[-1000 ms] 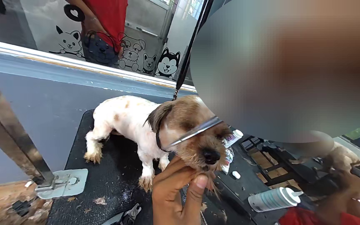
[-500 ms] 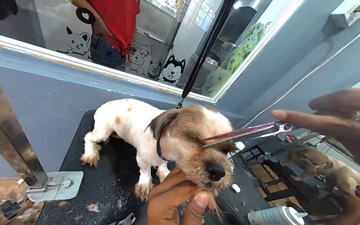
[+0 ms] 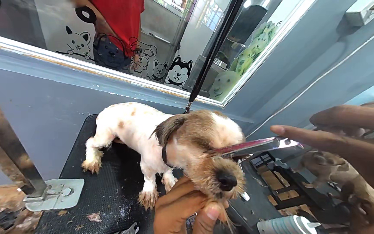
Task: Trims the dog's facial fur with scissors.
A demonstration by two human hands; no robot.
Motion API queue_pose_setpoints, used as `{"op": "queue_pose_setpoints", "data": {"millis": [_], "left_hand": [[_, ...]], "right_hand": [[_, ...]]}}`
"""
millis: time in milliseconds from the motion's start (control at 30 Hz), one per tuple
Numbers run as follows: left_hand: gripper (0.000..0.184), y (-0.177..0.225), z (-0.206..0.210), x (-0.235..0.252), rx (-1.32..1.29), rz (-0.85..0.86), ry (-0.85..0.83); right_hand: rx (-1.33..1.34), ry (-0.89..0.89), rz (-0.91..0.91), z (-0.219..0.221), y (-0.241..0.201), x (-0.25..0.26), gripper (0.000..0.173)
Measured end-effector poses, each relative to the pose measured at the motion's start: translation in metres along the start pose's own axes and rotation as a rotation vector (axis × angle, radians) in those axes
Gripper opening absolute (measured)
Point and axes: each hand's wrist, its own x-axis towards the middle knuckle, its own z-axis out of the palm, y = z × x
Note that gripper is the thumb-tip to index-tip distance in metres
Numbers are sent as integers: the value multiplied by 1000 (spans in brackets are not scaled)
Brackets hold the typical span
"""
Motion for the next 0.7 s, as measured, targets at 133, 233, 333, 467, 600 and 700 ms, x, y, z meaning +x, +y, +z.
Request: {"op": "queue_pose_setpoints", "data": {"millis": [133,233,333,467,600,700], "left_hand": [[25,0,2,0,-3,4,-1],[24,-1,3,0,-10,2,1],[24,-3,4,0,-30,3,2],[23,-3,6,1,-30,7,9],[22,-3,8,2,-38,3,14],[23,-4,9,3,-24,8,19]], "right_hand": [[-48,14,-76,2,-1,2,35],[-70,39,-19,4,-9,0,32],[-84,67,47,6,-17,-3,28],[-109,4,77,0,-20,0,31],[-77,-109,205,-12,-32,11,33],[-58,-106,198,-15,-35,13,31]]}}
